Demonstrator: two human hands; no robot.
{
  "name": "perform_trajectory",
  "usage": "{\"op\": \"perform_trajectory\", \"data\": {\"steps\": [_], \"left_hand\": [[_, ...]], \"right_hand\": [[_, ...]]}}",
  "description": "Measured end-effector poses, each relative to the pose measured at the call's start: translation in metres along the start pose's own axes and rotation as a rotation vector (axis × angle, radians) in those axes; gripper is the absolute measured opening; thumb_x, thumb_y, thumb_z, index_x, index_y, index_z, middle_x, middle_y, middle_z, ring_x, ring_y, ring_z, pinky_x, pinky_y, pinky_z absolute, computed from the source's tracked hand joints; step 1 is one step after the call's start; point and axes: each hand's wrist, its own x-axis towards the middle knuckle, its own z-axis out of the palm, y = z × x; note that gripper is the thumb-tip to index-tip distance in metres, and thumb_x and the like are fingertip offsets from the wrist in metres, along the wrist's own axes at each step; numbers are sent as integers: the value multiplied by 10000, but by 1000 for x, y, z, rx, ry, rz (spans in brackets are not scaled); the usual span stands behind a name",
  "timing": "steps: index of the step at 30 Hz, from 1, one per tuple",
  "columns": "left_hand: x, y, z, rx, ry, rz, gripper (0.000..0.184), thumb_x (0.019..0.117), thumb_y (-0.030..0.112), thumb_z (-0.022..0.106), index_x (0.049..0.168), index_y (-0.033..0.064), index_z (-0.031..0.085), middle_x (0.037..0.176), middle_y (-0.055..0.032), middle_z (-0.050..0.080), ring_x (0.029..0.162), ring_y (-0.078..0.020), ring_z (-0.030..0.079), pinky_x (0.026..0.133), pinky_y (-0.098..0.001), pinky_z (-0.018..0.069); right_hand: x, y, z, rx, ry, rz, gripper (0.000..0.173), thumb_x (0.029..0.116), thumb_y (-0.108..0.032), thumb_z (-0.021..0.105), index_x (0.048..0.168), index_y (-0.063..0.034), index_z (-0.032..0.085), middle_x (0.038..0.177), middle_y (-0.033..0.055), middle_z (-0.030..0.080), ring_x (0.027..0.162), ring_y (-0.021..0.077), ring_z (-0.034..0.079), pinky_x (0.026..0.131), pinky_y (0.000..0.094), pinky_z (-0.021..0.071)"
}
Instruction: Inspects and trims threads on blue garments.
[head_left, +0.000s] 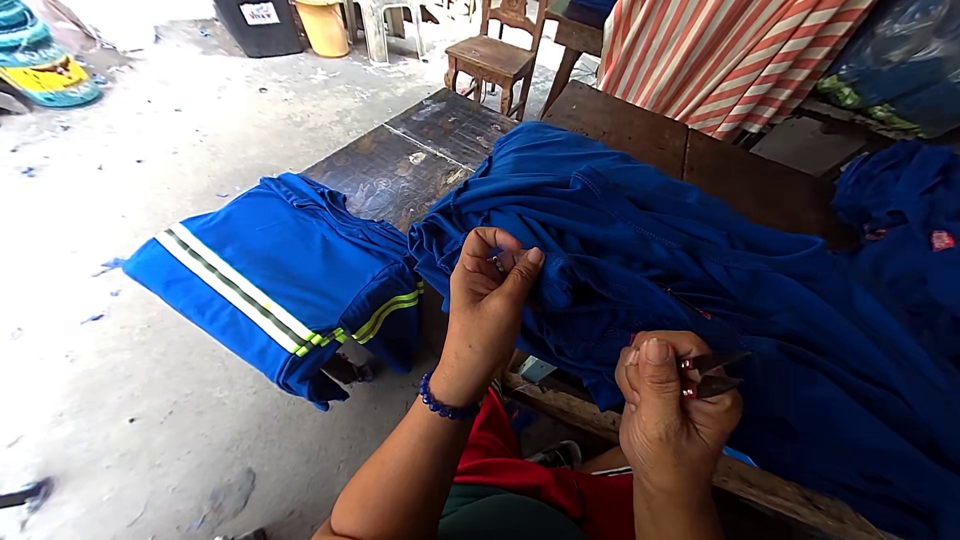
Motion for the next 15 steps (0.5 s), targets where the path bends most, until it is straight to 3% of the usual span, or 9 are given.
{"op": "perform_trajectory", "data": {"steps": [4,7,10,12,15], "left_hand": [[-3,2,-1,13,-14,-16,210,998,-22,579,1121,142,536,812,16,684,699,-43,663,674,-207,568],[-8,4,-8,81,-108,38,232,1003,-8,569,1182,139,545,852,45,686,747,-21,653,714,-193,557],[-14,3,-17,137,-203,102,237,993,13,602,1214,94,622,956,52,685,845,-33,654,773,-208,565],[-16,4,-21,197,-253,122,274,978,48,644,1249,92,638,1036,62,702,913,-37,667,814,-215,569],[-16,2,-22,287,-277,174,317,951,44,682,1262,94,646,1081,68,711,933,-44,678,838,-221,578]], "right_hand": [[2,3,7,-27,67,-35,82,984,-131,675,911,-147,641,760,-142,558,650,-110,487,578,47,410],[2,-5,-1,-70,119,-114,123,971,-102,686,1050,-169,621,886,-130,611,729,-85,552,629,64,474],[1,-21,-32,-227,194,-217,164,952,-86,705,1096,-133,640,1000,-99,622,737,-62,564,635,83,497],[-4,-31,-62,-440,176,-226,248,917,-113,757,1132,-83,637,1096,-55,604,713,-72,524,613,68,460],[-18,-36,-100,-844,63,-181,496,887,-285,823,1237,-33,579,1230,54,573,706,-44,457,587,80,355]]}}
